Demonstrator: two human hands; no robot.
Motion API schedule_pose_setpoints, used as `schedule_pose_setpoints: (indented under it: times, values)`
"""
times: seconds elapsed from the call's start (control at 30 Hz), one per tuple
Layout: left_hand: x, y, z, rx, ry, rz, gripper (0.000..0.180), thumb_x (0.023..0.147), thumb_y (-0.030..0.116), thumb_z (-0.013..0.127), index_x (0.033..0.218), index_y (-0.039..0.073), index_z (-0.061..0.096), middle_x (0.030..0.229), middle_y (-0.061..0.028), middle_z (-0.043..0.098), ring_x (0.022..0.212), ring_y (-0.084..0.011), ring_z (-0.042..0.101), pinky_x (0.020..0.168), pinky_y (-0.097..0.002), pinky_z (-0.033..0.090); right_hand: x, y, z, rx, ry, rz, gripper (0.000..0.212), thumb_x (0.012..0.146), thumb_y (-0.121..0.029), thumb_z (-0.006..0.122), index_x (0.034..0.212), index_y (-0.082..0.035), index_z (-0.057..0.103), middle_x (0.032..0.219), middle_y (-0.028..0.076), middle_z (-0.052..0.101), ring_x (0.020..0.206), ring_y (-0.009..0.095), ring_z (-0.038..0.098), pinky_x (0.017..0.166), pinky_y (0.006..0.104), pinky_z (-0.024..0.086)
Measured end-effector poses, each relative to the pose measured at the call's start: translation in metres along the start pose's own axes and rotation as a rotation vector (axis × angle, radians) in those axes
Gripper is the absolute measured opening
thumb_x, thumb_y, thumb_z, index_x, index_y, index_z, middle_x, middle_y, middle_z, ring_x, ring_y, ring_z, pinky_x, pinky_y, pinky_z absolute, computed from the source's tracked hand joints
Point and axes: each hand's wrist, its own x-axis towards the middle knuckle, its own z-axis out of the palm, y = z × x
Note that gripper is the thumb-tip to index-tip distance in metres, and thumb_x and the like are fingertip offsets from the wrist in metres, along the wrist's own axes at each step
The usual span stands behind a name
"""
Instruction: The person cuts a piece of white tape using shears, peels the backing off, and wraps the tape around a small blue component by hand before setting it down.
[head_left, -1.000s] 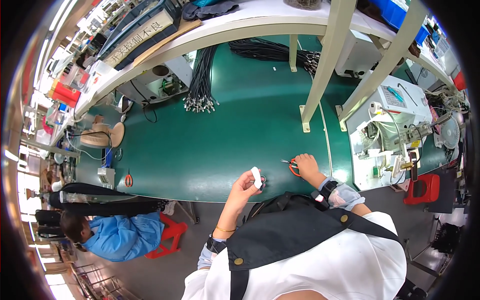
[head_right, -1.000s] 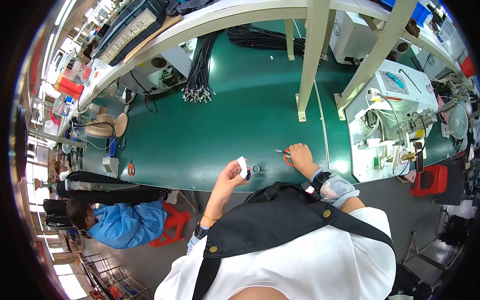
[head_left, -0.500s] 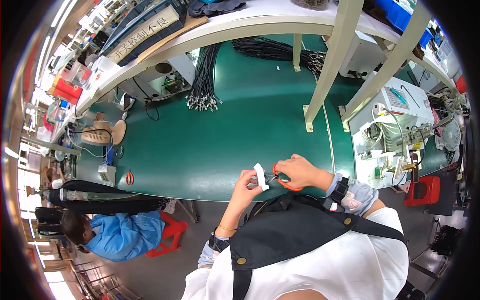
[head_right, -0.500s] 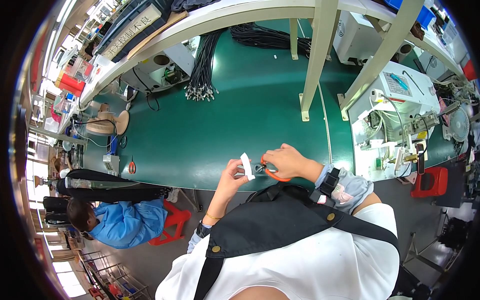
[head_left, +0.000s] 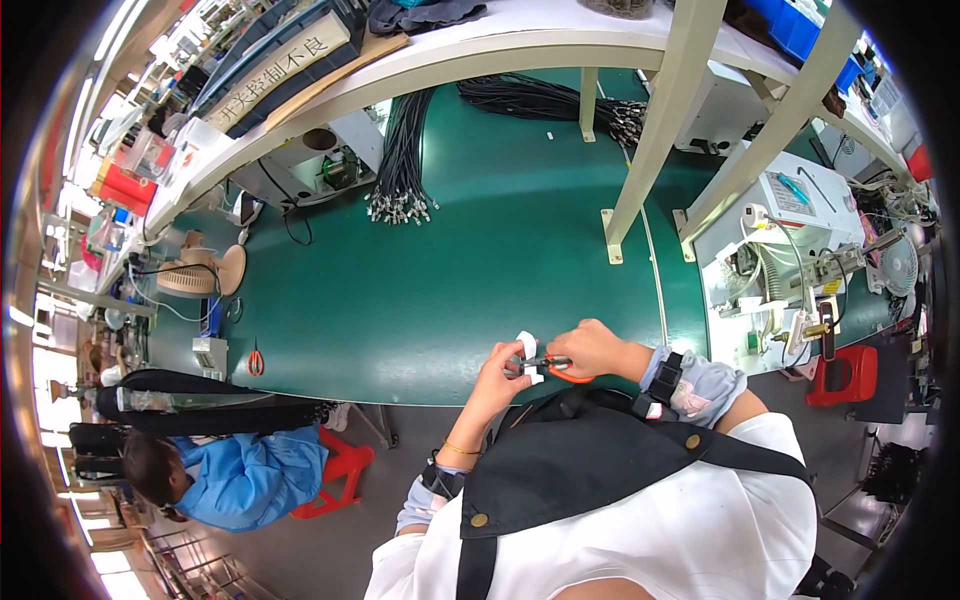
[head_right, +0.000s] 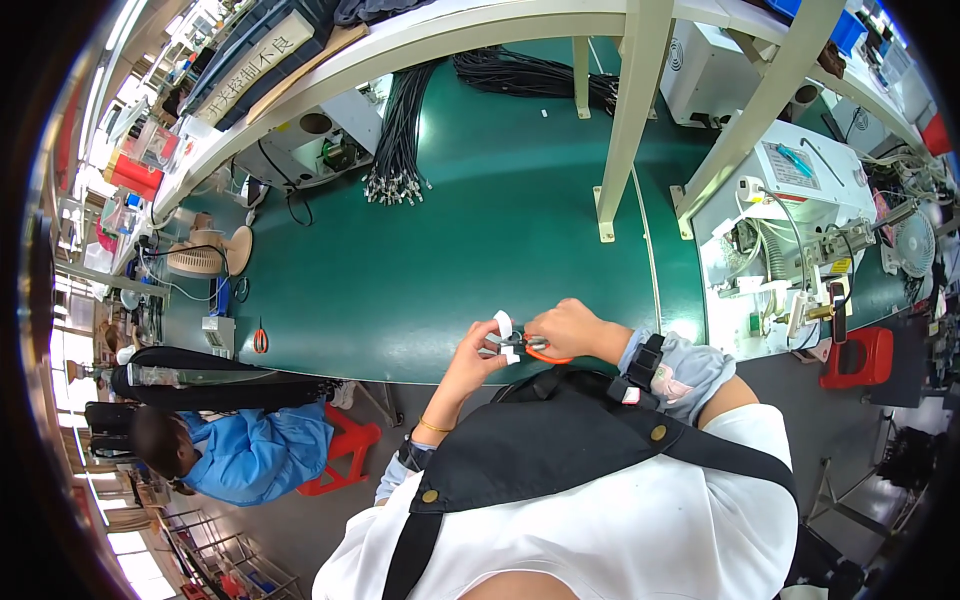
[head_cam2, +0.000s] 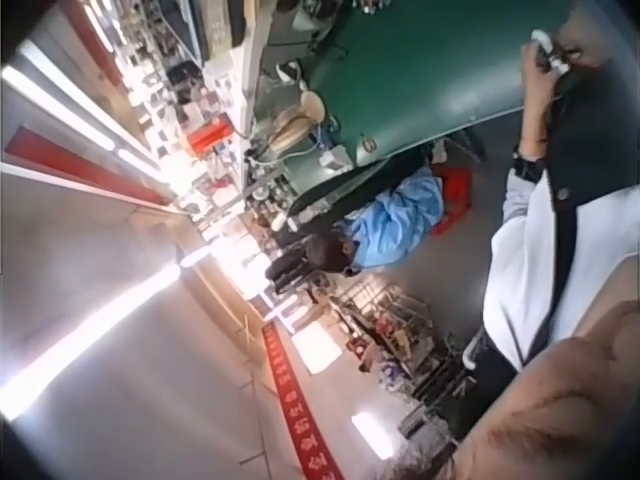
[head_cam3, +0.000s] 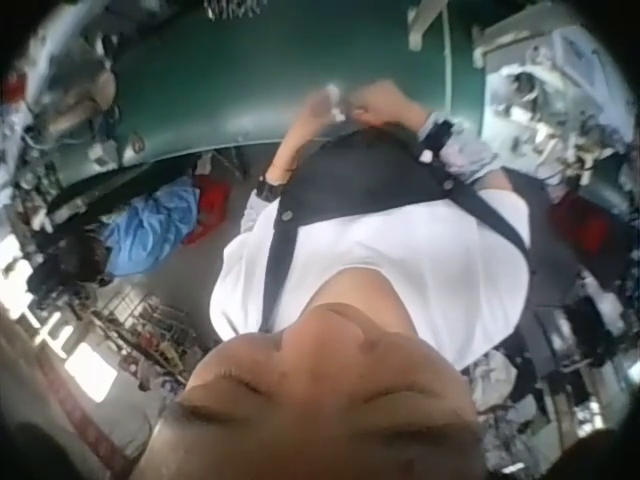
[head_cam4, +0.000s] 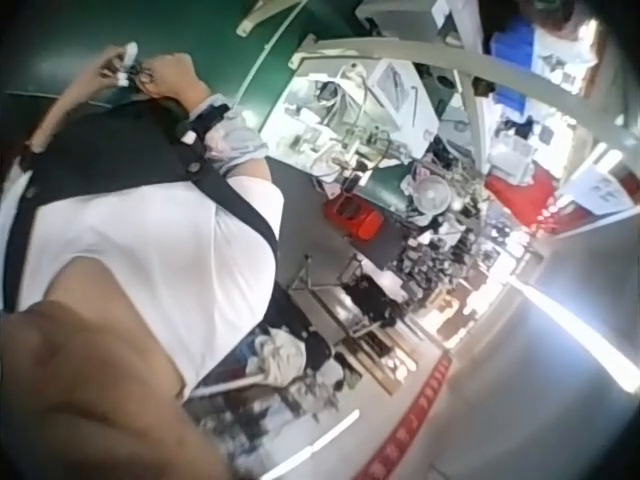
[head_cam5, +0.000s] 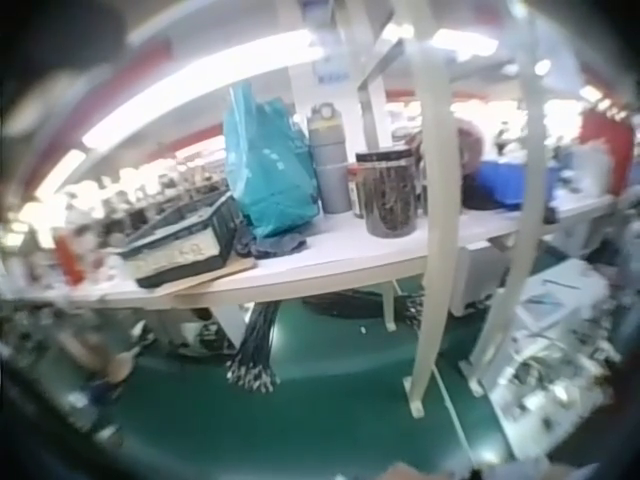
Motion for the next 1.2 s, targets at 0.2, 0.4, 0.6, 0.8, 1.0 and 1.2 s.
schedule_pose_setpoints:
  times: [0.2,0.4,0.6,0.8,1.0,1.2]
  values:
    - [0.023,-0.076,-0.013,0.334,0.314,0.011,0.059,0.066,0.002,0.069,0.119,0.010,0.045,0.098,-0.0070,0.047,0.075,-0.0212,0.052,0.065,-0.0317,0.046,-0.008,0.043,0.046,-0.209,0.089,0.191,0.018,0.070,-0.026,0.061,0.083,-0.015,0.059,0.085,0.004,0.056,0.079,0.020,0.057,0.068,0.0354,0.041]
    - [0.023,-0.089,-0.019,0.505,0.437,0.030,0.058,0.069,0.010,0.069,0.121,0.010,0.043,0.110,-0.0106,0.048,0.100,-0.0274,0.048,0.083,-0.0358,0.041,-0.003,0.045,0.041,-0.065,0.311,0.278,0.021,0.074,-0.025,0.062,0.091,-0.013,0.061,0.089,0.006,0.058,0.083,0.020,0.057,0.072,0.0312,0.042]
    - [0.010,-0.025,-0.022,0.091,0.163,0.073,0.048,0.072,0.012,0.069,0.115,0.007,0.050,0.120,-0.0107,0.045,0.113,-0.0252,0.042,0.095,-0.0358,0.034,0.038,-0.001,0.017,1.104,0.151,0.402,0.023,0.079,-0.027,0.064,0.092,-0.009,0.062,0.091,0.003,0.061,0.079,0.011,0.056,0.065,0.0248,0.043]
    - [-0.006,0.001,-0.033,0.206,0.124,0.279,0.039,0.074,0.010,0.066,0.111,0.007,0.054,0.123,-0.0101,0.043,0.116,-0.0255,0.040,0.098,-0.0362,0.031,0.058,-0.041,-0.004,1.467,0.065,0.489,0.019,0.079,-0.026,0.066,0.089,-0.010,0.063,0.081,-0.003,0.060,0.073,0.005,0.054,0.058,0.0213,0.041]
    - [-0.021,0.017,-0.046,0.119,0.108,0.281,0.035,0.077,0.010,0.062,0.110,0.005,0.055,0.124,-0.0093,0.043,0.114,-0.0216,0.042,0.097,-0.0341,0.033,0.062,-0.060,-0.009,1.600,0.247,0.477,0.014,0.080,-0.018,0.064,0.089,-0.008,0.062,0.078,-0.003,0.058,0.068,0.004,0.051,0.057,0.0182,0.038]
    - [-0.037,0.046,-0.073,-0.144,0.001,0.063,0.028,0.080,0.012,0.060,0.106,0.002,0.057,0.114,-0.0060,0.049,0.097,-0.0131,0.049,0.083,-0.0262,0.040,0.072,-0.074,-0.022,1.535,0.465,0.334,0.014,0.081,-0.019,0.062,0.084,-0.006,0.059,0.075,-0.002,0.056,0.066,0.006,0.050,0.059,0.0208,0.039]
